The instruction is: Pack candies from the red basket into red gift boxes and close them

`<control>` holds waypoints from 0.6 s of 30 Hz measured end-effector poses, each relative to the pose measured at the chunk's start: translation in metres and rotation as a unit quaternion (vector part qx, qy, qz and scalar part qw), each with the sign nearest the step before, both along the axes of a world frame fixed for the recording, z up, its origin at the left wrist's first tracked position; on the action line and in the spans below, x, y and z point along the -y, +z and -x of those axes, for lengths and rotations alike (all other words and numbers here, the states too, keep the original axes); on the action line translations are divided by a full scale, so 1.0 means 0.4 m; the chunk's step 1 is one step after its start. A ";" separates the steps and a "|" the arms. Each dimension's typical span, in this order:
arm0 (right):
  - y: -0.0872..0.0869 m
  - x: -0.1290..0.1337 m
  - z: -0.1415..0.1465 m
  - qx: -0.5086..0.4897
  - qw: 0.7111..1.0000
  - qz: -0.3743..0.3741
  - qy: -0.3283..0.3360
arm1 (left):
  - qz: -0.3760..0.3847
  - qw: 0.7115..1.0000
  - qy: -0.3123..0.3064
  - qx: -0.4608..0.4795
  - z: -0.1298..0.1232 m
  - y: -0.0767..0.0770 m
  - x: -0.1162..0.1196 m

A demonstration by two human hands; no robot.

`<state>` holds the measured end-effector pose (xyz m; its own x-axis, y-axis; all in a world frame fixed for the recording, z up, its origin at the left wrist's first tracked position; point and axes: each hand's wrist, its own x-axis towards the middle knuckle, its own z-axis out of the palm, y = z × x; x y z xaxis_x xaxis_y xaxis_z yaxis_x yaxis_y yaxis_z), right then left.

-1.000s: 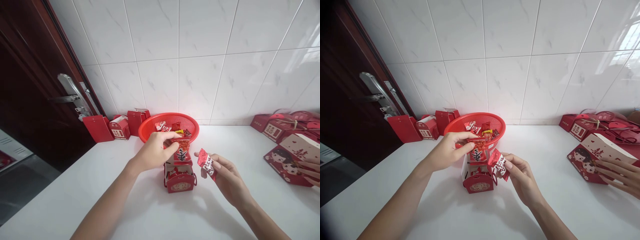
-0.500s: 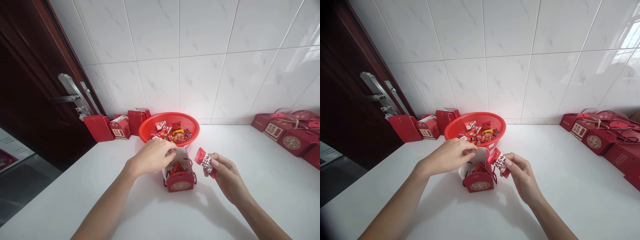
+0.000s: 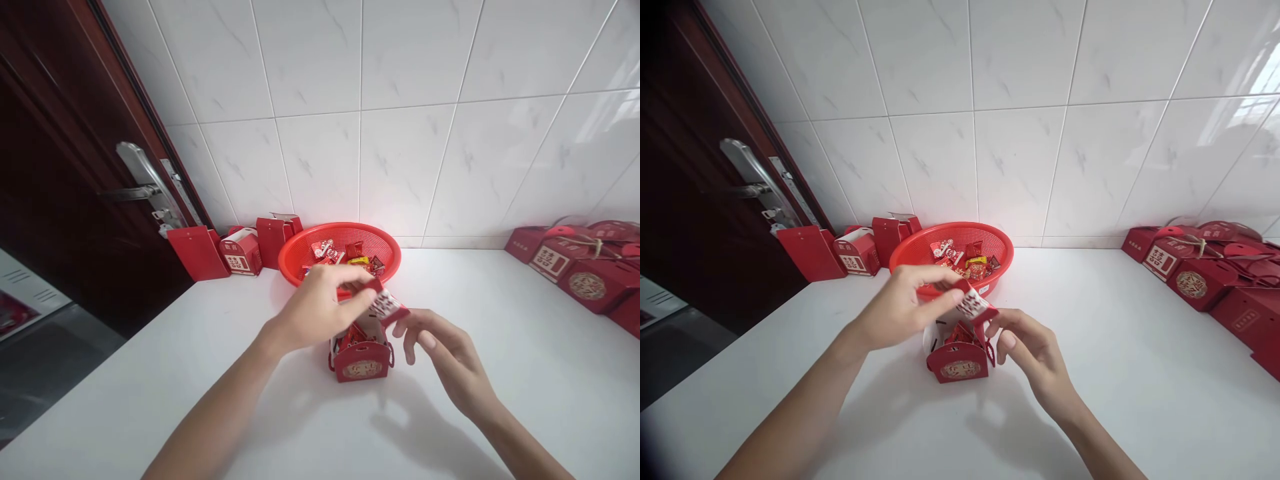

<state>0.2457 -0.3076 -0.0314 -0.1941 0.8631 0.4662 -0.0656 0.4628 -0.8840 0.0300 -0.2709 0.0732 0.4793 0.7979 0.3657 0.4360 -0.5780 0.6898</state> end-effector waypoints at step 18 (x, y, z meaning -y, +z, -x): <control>-0.016 0.008 0.034 0.298 0.856 -0.369 -0.203 | 0.034 0.942 0.059 -0.329 0.070 0.016 -0.022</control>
<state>0.2322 -0.3109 -0.0379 -0.3414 0.4285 0.8366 0.5949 0.7876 -0.1607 0.0020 -0.2619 0.0795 0.4905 0.8709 -0.0323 0.8404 -0.4629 0.2819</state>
